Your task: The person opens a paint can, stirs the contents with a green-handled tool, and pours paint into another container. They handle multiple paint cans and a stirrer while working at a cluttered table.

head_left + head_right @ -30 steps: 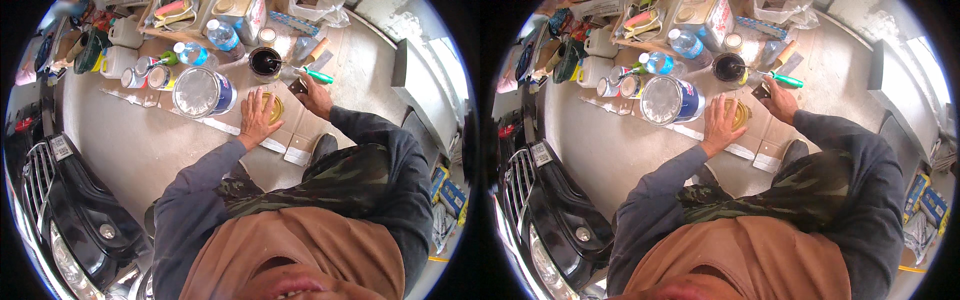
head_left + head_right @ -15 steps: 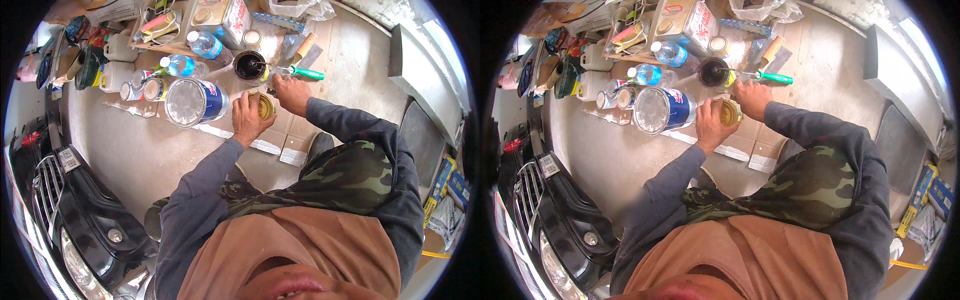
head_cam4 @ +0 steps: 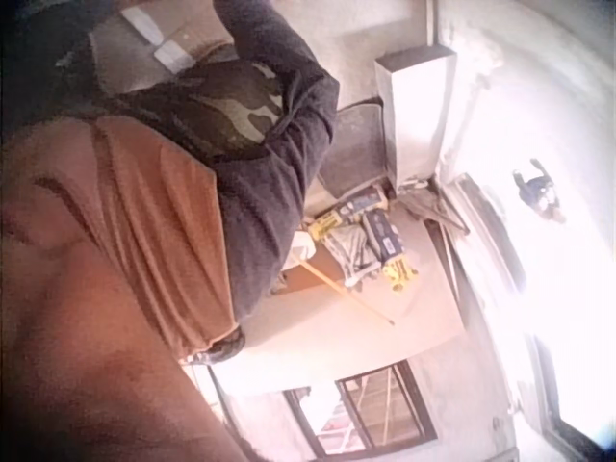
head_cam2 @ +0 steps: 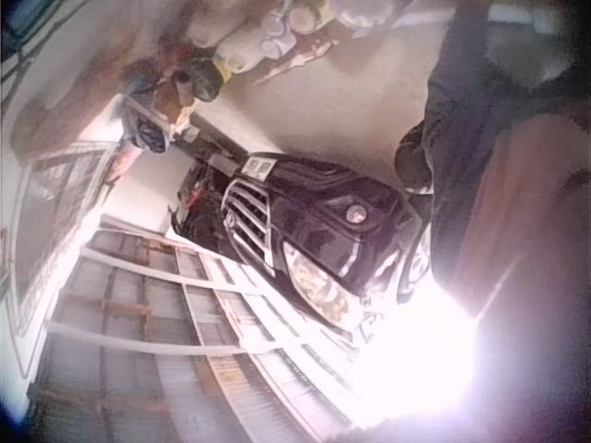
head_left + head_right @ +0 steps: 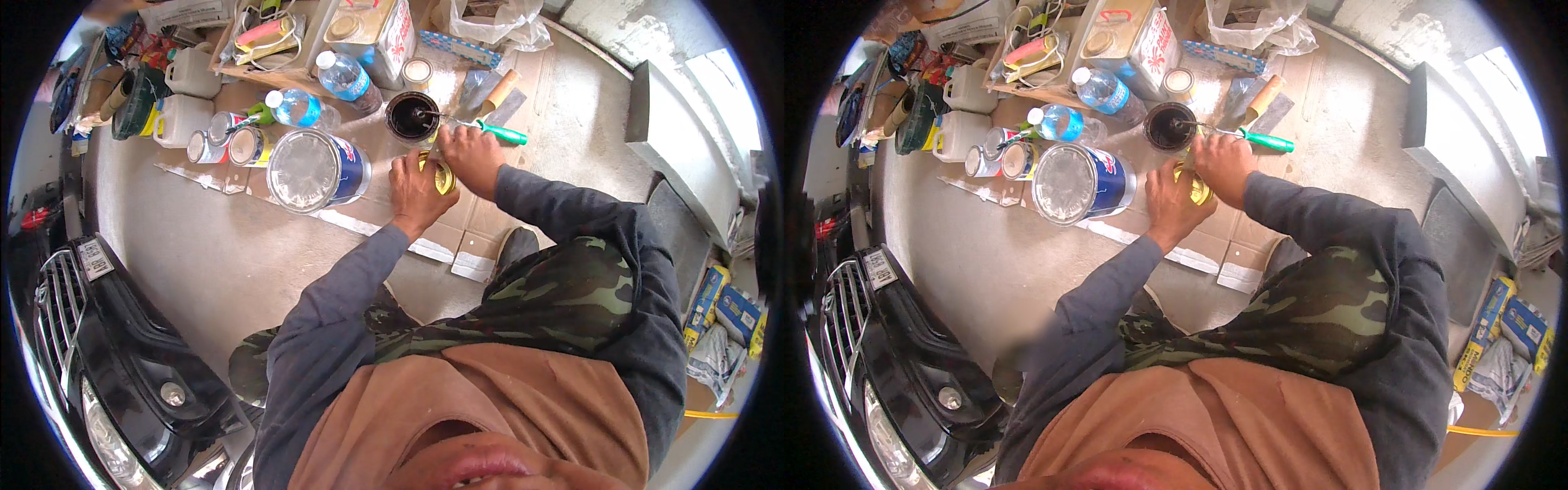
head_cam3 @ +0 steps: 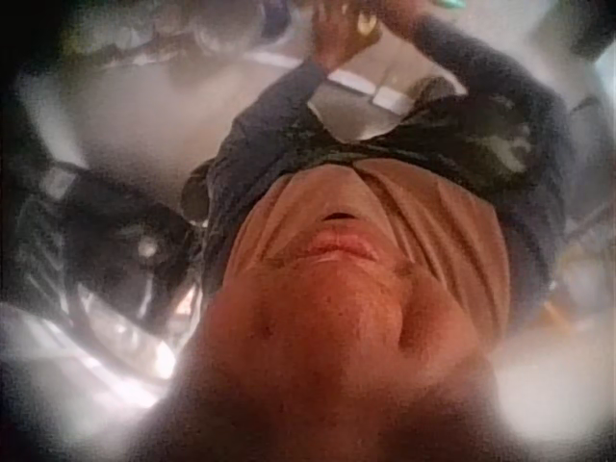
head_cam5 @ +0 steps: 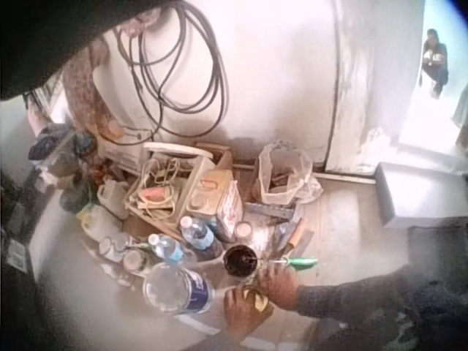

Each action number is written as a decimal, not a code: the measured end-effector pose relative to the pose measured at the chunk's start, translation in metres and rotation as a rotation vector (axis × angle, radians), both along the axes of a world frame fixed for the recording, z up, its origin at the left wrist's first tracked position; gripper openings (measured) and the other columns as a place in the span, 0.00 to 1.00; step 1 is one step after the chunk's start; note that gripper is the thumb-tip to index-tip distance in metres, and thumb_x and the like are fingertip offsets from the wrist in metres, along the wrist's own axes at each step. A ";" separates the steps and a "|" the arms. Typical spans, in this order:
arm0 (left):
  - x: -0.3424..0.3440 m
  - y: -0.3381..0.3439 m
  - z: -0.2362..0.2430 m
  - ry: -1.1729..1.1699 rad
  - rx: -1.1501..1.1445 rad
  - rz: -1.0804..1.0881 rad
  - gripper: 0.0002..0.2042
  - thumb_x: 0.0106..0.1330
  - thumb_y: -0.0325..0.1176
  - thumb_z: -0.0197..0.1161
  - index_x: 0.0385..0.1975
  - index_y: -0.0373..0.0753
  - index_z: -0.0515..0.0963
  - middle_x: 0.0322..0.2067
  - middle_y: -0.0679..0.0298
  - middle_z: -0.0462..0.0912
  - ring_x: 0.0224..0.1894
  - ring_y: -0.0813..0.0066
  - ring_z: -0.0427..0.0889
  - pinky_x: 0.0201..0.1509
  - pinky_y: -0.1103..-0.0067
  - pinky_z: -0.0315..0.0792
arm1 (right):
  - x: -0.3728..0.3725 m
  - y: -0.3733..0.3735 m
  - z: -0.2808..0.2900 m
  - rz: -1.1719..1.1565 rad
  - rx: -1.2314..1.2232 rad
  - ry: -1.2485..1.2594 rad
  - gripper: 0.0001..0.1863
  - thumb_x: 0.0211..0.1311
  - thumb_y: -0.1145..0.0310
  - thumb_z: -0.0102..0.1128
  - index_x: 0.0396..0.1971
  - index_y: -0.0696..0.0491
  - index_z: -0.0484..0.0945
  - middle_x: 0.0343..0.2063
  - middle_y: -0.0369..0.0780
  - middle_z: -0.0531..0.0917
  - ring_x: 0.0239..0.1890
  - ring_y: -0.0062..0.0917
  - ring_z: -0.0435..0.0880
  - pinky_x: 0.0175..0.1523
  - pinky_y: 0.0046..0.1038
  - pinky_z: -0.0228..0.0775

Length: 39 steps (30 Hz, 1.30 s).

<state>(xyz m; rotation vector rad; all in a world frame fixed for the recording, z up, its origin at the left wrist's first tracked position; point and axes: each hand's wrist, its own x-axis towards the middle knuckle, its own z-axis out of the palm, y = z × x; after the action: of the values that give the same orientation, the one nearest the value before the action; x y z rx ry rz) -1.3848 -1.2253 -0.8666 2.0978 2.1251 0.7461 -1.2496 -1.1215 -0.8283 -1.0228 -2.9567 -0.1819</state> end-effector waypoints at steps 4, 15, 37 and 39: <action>0.006 0.004 -0.005 -0.020 0.030 0.010 0.31 0.43 0.47 0.77 0.50 0.41 0.80 0.53 0.55 0.73 0.50 0.51 0.70 0.54 0.58 0.66 | -0.003 -0.006 -0.001 0.017 0.043 -0.073 0.14 0.62 0.63 0.62 0.42 0.56 0.75 0.31 0.41 0.83 0.34 0.31 0.86 0.32 0.33 0.75; 0.001 -0.004 -0.008 -0.008 0.037 0.036 0.35 0.46 0.50 0.76 0.53 0.36 0.80 0.56 0.54 0.72 0.54 0.48 0.68 0.60 0.56 0.65 | 0.019 0.024 -0.036 -0.137 -0.657 0.259 0.26 0.60 0.56 0.70 0.54 0.52 0.76 0.39 0.51 0.88 0.38 0.48 0.89 0.41 0.47 0.79; 0.004 0.001 -0.004 -0.086 -0.028 0.066 0.33 0.45 0.47 0.76 0.53 0.39 0.79 0.53 0.60 0.73 0.52 0.52 0.69 0.54 0.58 0.68 | 0.000 0.009 0.008 -0.100 -0.232 -0.022 0.15 0.62 0.65 0.62 0.43 0.58 0.74 0.35 0.50 0.85 0.40 0.44 0.89 0.39 0.45 0.82; 0.006 0.005 -0.001 -0.088 -0.051 0.060 0.32 0.44 0.48 0.76 0.50 0.39 0.80 0.51 0.60 0.72 0.52 0.53 0.69 0.53 0.59 0.68 | -0.005 0.006 0.009 -0.065 -0.123 -0.068 0.15 0.62 0.64 0.61 0.42 0.58 0.74 0.35 0.49 0.85 0.40 0.42 0.89 0.38 0.42 0.82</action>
<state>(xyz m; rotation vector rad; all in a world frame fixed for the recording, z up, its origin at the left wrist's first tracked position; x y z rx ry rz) -1.3789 -1.2206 -0.8680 1.9469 2.1456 0.7660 -1.2546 -1.1160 -0.8197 -1.1506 -3.0304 -0.0357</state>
